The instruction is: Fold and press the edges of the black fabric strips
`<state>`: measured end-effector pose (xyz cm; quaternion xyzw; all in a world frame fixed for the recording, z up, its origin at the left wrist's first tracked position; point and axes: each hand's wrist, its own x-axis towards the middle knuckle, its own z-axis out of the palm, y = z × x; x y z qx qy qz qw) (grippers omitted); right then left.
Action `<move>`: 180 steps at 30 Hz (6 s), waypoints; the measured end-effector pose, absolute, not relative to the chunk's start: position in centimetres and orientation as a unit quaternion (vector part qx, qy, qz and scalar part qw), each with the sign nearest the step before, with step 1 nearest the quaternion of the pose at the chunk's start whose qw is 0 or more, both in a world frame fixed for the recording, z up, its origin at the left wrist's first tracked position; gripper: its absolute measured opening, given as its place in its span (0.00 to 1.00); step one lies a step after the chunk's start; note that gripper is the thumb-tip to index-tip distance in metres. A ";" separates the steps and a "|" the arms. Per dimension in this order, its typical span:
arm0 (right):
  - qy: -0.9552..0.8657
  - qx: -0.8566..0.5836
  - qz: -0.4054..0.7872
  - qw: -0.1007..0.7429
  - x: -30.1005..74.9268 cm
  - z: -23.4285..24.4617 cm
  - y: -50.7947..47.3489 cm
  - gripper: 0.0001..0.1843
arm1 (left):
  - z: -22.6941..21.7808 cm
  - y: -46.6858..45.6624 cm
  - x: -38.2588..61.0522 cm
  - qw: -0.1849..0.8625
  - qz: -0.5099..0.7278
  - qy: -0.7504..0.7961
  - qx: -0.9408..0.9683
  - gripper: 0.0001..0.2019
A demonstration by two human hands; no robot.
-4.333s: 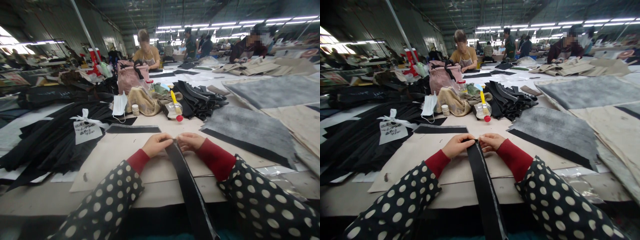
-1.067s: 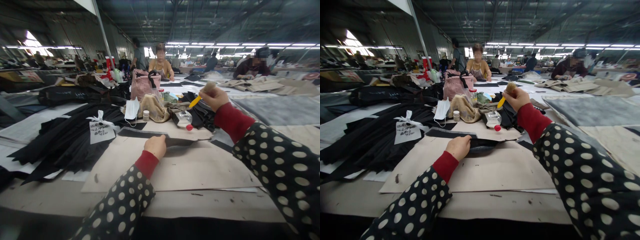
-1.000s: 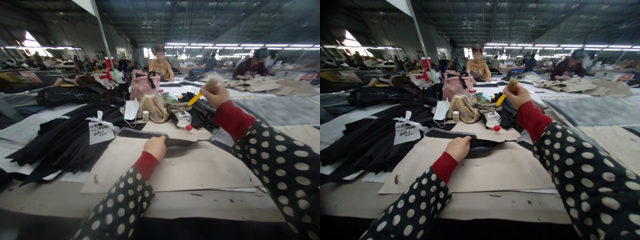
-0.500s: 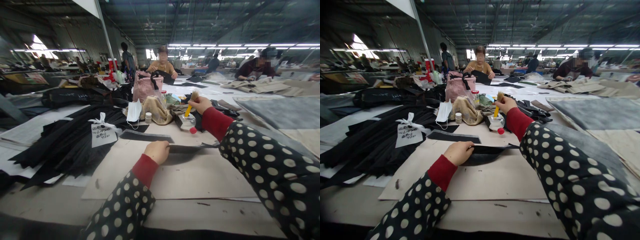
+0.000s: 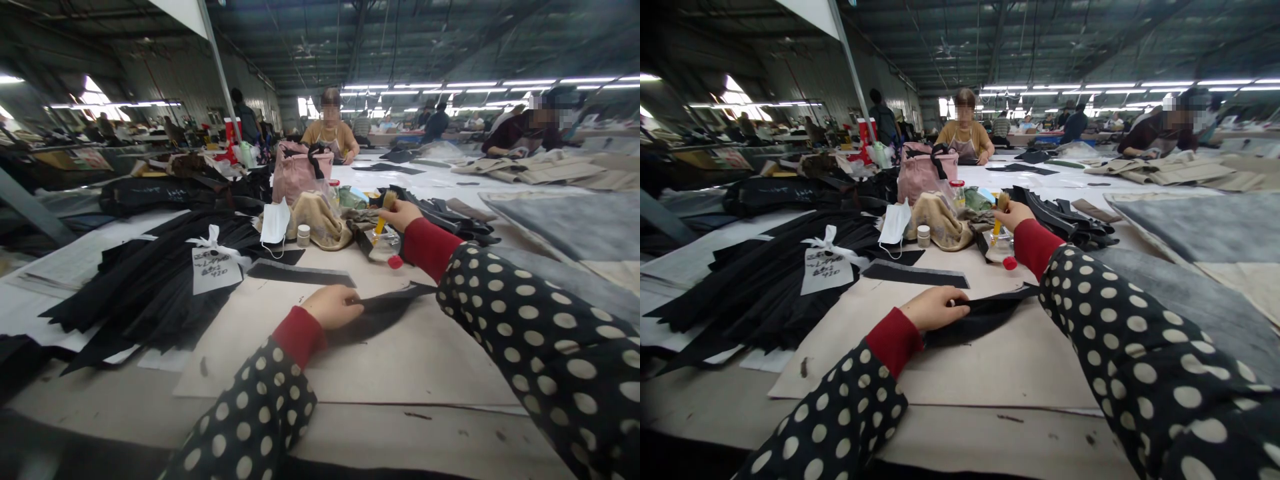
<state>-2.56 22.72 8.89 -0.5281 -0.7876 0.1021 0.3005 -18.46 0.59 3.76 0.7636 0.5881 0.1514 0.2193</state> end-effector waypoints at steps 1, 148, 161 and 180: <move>-0.786 -0.529 0.103 0.303 -2.6 9.0 22.5 0.21 | 3.5 0.8 -18.2 0.219 0.166 0.579 0.768 0.15; -0.520 -0.327 0.528 0.587 10.6 11.3 -1.4 0.05 | 4.4 -13.2 -27.1 0.047 0.310 0.720 0.619 0.32; -0.507 -0.339 0.526 0.592 11.9 11.1 -4.3 0.11 | 6.0 -2.3 -27.5 0.200 0.058 0.588 0.782 0.28; -0.748 -0.385 0.163 0.515 16.6 5.4 -15.1 0.17 | -0.6 -15.7 -17.5 -0.221 0.448 0.642 0.582 0.09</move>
